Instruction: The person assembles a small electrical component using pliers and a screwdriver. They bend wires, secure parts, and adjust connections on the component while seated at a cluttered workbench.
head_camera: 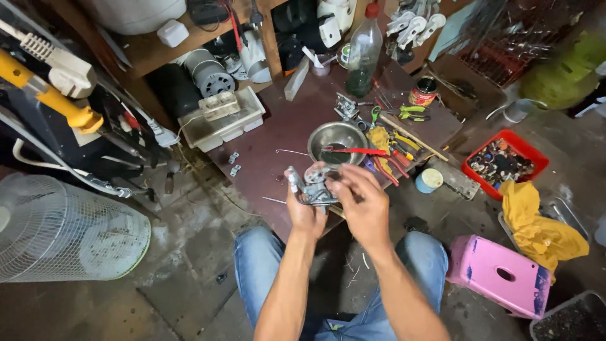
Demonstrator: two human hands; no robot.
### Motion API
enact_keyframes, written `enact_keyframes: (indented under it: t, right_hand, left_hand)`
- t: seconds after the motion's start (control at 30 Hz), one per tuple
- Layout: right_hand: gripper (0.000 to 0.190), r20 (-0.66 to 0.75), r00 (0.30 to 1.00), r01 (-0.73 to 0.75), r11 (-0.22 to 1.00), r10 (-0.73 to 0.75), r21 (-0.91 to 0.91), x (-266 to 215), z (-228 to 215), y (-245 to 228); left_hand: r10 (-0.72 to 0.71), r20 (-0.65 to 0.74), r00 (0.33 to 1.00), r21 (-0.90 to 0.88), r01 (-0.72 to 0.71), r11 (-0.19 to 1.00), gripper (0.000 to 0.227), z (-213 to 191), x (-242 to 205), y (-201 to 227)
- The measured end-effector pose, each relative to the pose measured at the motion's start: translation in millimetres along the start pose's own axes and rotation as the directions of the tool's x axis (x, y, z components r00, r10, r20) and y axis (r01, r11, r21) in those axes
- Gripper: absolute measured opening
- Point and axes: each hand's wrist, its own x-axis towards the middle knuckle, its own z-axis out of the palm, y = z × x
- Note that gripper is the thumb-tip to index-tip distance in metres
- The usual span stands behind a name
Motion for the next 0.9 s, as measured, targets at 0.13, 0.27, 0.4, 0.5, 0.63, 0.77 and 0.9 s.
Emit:
enact_keyframes:
  t: [0.13,0.27,0.4,0.5,0.63,0.77,0.9]
  right_hand:
    - [0.013,0.075,0.972,-0.229,0.966,0.222,0.117,6,5,20]
    - [0.017,0.074,0.948,-0.318,0.929,0.31,0.187,3,4,24]
    - [0.027,-0.096,0.921,-0.385,0.921,0.379,-0.06,2,-25,73]
    - [0.032,-0.075,0.857,-0.467,0.707,0.509,-0.531,3,-54,155]
    - [0.058,0.142,0.691,-0.297,0.457,0.709,-0.838,12,-66,228]
    - [0.075,0.251,0.637,-0.172,0.451,0.729,-0.876,27,-63,244]
    - [0.054,0.218,0.579,-0.166,0.375,0.786,-0.912,37,-58,269]
  left_hand:
    - [0.027,-0.133,0.991,-0.02,-0.03,0.999,0.063,18,-14,1]
    - [0.002,-0.175,0.985,0.006,-0.001,1.0,0.063,15,-16,7]
    - [-0.121,-0.133,0.984,0.008,0.123,0.992,0.056,22,-19,26]
    - [-0.104,-0.122,0.987,-0.025,0.102,0.994,0.045,6,-15,34]
    - [-0.077,-0.17,0.982,-0.057,0.068,0.996,0.044,-6,-18,43]
    - [-0.079,-0.188,0.979,-0.056,0.07,0.996,0.046,-21,-15,41]
    - [-0.087,-0.237,0.968,-0.019,0.085,0.996,0.048,-14,-16,46]
